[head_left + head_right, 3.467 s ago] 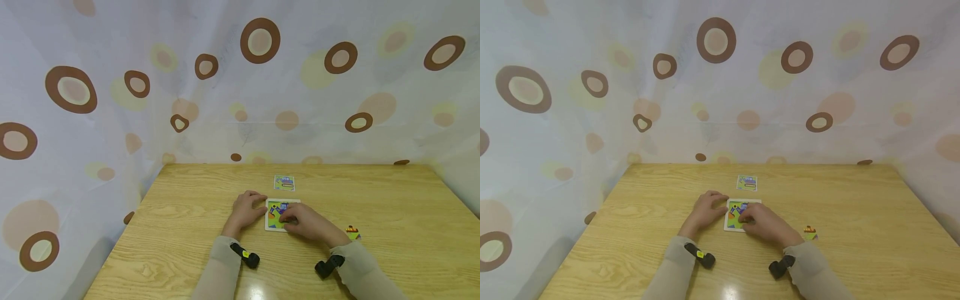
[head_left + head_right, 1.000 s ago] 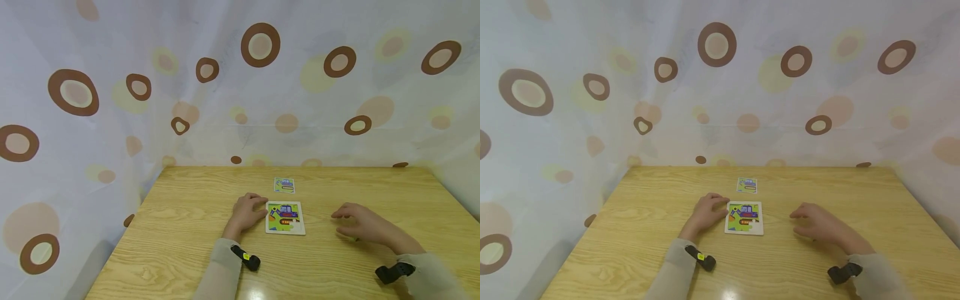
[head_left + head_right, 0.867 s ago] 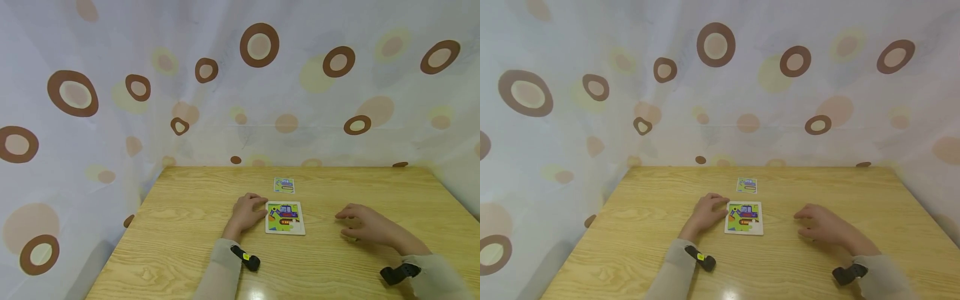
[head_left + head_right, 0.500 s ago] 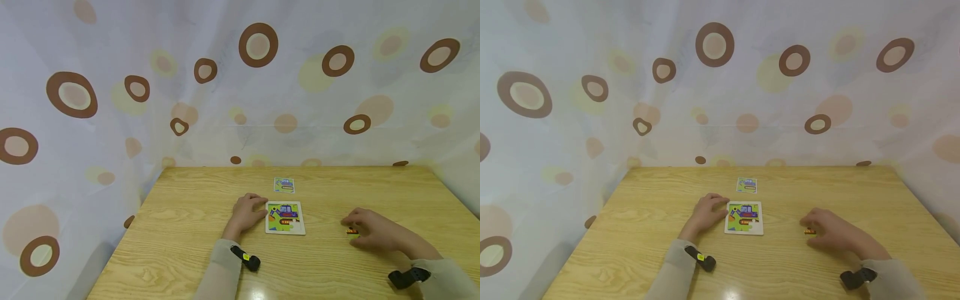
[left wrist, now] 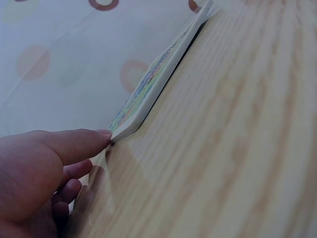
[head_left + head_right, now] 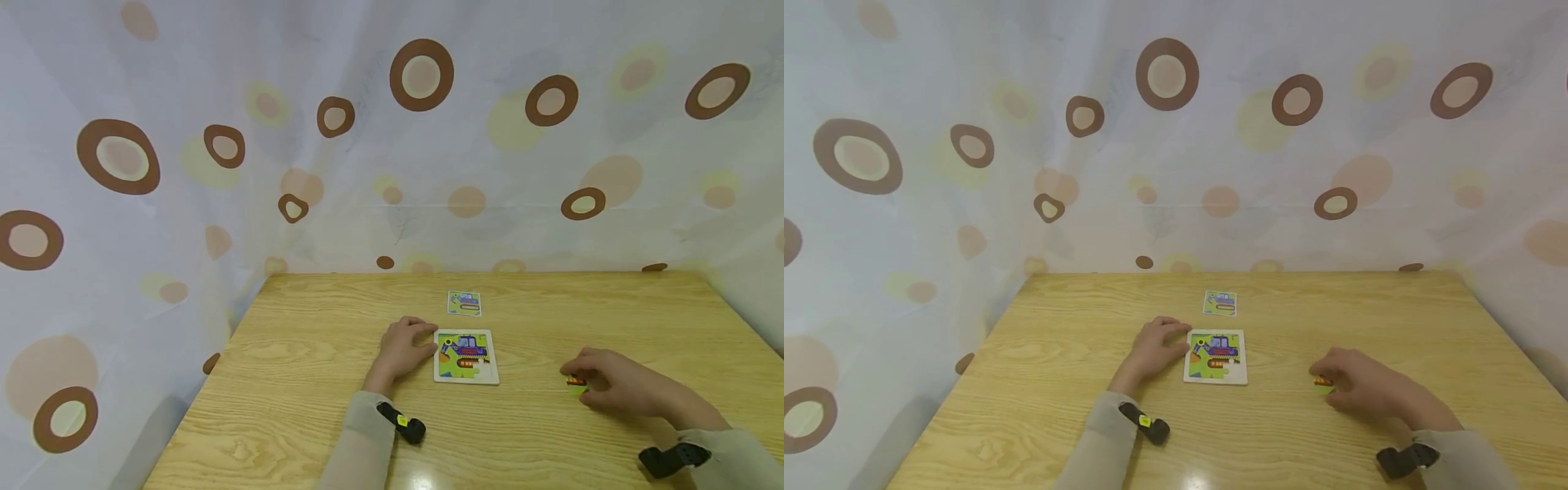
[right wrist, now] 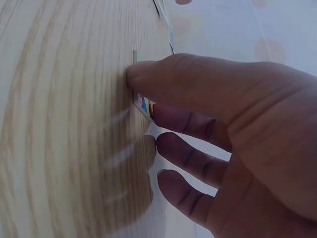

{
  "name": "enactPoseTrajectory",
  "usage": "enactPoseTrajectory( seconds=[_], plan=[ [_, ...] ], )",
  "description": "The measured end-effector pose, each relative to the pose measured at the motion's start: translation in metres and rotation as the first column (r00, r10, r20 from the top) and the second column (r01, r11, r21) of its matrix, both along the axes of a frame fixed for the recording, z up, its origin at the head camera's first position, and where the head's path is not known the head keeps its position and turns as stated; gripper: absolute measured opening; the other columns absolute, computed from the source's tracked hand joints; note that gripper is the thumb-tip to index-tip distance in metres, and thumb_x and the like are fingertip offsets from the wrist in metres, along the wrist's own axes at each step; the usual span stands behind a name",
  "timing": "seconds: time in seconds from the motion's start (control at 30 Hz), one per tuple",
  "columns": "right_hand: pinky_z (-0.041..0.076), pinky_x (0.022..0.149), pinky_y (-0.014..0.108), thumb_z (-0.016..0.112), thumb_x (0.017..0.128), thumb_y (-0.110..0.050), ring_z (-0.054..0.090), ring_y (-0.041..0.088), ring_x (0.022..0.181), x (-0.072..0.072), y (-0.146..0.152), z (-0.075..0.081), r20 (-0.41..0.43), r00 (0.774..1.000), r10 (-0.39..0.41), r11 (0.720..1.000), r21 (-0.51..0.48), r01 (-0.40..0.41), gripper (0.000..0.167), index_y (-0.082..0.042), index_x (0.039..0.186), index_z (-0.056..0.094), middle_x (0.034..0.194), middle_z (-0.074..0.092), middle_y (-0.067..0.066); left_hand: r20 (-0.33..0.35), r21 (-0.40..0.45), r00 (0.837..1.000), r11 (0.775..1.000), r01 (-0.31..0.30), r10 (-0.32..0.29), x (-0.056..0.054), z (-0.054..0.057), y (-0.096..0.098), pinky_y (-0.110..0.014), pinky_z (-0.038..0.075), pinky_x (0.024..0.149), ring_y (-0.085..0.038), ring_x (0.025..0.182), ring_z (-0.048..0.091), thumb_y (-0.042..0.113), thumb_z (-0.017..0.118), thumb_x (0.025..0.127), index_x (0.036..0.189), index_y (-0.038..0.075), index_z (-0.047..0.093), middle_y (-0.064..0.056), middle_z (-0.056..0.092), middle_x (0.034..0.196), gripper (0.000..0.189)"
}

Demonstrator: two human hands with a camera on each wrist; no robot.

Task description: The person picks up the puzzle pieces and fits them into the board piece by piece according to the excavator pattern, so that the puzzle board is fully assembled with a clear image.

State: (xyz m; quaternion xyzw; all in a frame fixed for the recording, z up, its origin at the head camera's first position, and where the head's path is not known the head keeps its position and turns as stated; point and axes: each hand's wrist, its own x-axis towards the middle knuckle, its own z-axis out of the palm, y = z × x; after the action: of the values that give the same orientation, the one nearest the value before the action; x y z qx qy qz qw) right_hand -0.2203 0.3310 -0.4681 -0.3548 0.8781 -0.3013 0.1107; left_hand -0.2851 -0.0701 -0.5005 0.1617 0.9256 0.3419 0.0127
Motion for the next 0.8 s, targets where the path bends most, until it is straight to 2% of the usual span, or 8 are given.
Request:
enactPoseTrajectory(
  seconds=[0.13, 0.37, 0.57, 0.8],
  plan=[
    [0.046, 0.067, 0.027, 0.072, 0.091, -0.017, 0.05, 0.005, 0.082, 0.0, 0.0, -0.002, -0.004, 1.0, -0.014, 1.0, -0.015, 0.014, 0.035, -0.003, 0.122, 0.064, 0.1, 0.056, -0.006, -0.005, -0.005, 1.0, 1.0, -0.001, 0.001, 0.0, 0.0, 0.0, -0.049, 0.031, 0.104, -0.026, 0.123, 0.044, 0.033, 0.068, 0.094, 0.13, 0.025, 0.067, -0.001, 0.053, 0.133, 0.037],
    [0.051, 0.075, 0.028, 0.072, 0.092, -0.019, 0.057, 0.006, 0.091, 0.001, -0.006, 0.003, -0.001, 0.998, -0.07, 0.997, 0.007, 0.07, 0.03, -0.007, 0.119, 0.067, 0.104, 0.058, -0.005, -0.005, -0.009, 1.0, 1.0, 0.001, -0.001, 0.001, 0.001, 0.0, -0.051, 0.031, 0.103, -0.027, 0.124, 0.044, 0.033, 0.068, 0.093, 0.13, 0.025, 0.067, -0.002, 0.053, 0.134, 0.037],
    [0.05, 0.07, 0.028, 0.07, 0.092, -0.016, 0.055, 0.006, 0.086, -0.003, -0.011, 0.003, -0.046, 0.996, -0.075, 0.997, -0.018, 0.075, 0.018, -0.015, 0.11, 0.07, 0.101, 0.059, -0.005, -0.008, -0.014, 1.0, 1.0, 0.0, 0.0, 0.001, 0.001, 0.0, -0.05, 0.032, 0.103, -0.027, 0.124, 0.045, 0.033, 0.068, 0.094, 0.13, 0.026, 0.067, -0.001, 0.053, 0.134, 0.037],
    [0.047, 0.069, 0.028, 0.077, 0.087, -0.018, 0.05, 0.007, 0.083, -0.007, -0.012, 0.003, -0.114, 0.991, -0.075, 0.997, 0.005, 0.076, 0.032, -0.008, 0.116, 0.068, 0.1, 0.056, -0.003, -0.007, -0.018, 1.0, 1.0, 0.003, -0.003, 0.0, 0.002, 0.0, -0.049, 0.032, 0.104, -0.026, 0.124, 0.045, 0.033, 0.068, 0.094, 0.131, 0.026, 0.066, -0.001, 0.053, 0.134, 0.037]
  ],
)
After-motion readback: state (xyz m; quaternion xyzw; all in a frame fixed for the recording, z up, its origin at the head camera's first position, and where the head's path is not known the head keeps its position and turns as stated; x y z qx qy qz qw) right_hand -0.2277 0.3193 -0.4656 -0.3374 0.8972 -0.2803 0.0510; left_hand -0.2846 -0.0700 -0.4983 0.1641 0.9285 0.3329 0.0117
